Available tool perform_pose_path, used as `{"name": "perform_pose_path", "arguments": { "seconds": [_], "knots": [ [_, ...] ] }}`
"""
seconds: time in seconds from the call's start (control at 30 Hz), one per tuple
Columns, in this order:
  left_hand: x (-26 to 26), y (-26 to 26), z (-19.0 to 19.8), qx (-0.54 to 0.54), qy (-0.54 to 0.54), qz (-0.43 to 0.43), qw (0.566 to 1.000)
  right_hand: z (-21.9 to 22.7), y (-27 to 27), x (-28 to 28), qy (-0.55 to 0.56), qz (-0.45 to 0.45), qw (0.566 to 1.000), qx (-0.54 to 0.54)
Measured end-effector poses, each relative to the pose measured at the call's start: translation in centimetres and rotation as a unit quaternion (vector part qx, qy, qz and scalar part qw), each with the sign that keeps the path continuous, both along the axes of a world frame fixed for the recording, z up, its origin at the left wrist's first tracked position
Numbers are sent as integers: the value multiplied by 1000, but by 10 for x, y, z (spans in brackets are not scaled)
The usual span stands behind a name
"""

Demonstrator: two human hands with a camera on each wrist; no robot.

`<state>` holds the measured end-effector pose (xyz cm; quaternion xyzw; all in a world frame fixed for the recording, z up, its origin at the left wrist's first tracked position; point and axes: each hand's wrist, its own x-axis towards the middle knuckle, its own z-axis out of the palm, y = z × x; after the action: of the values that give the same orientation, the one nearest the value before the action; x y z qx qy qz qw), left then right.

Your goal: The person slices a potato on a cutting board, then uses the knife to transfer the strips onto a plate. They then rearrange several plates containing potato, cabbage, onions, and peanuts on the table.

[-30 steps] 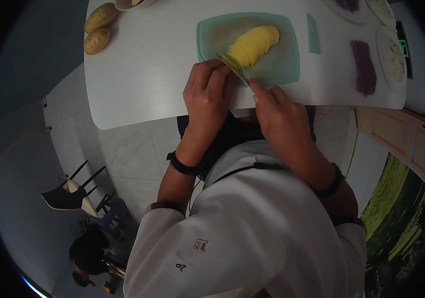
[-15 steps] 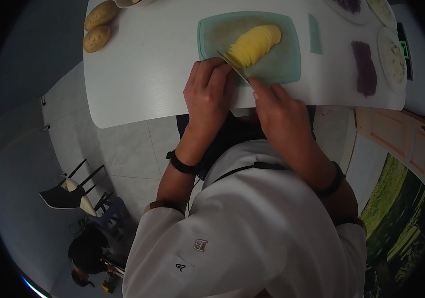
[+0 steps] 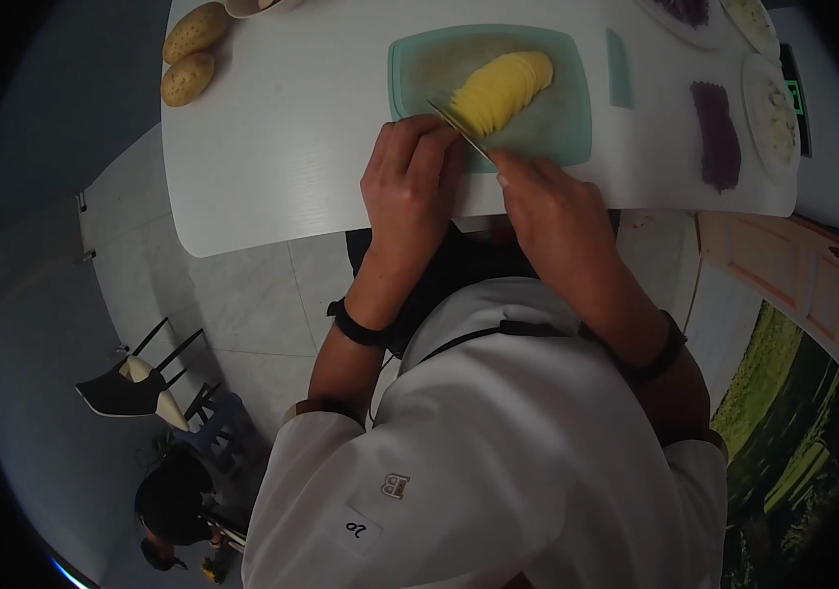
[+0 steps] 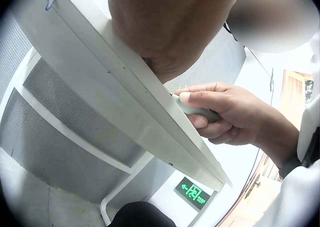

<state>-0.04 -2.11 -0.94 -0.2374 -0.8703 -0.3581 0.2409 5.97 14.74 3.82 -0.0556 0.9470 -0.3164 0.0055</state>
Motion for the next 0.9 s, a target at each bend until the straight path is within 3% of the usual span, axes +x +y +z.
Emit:
{"name": "perform_pose_path", "arguments": {
  "seconds": [0.17, 0.23, 0.33, 0.57, 0.77, 0.9],
  "knots": [
    [-1, 0, 2, -7, -4, 7, 1000, -5, -8, 2, -24, -8, 999, 41],
    [0, -1, 2, -12, -4, 6, 1000, -16, -9, 4, 71, -20, 997, 25],
    [1, -1, 4, -24, -8, 6, 1000, -14, -6, 7, 34, -48, 997, -51],
    [3, -1, 3, -16, -18, 15, 1000, -17, -5, 10, 30, -53, 997, -46],
    [2, 0, 4, -29, 41, -3, 999, -17, -4, 12, 36, -47, 997, -56],
    [4, 0, 8, -64, 31, -6, 997, -19, -3, 11, 85, -35, 996, -21]
  ]
}}
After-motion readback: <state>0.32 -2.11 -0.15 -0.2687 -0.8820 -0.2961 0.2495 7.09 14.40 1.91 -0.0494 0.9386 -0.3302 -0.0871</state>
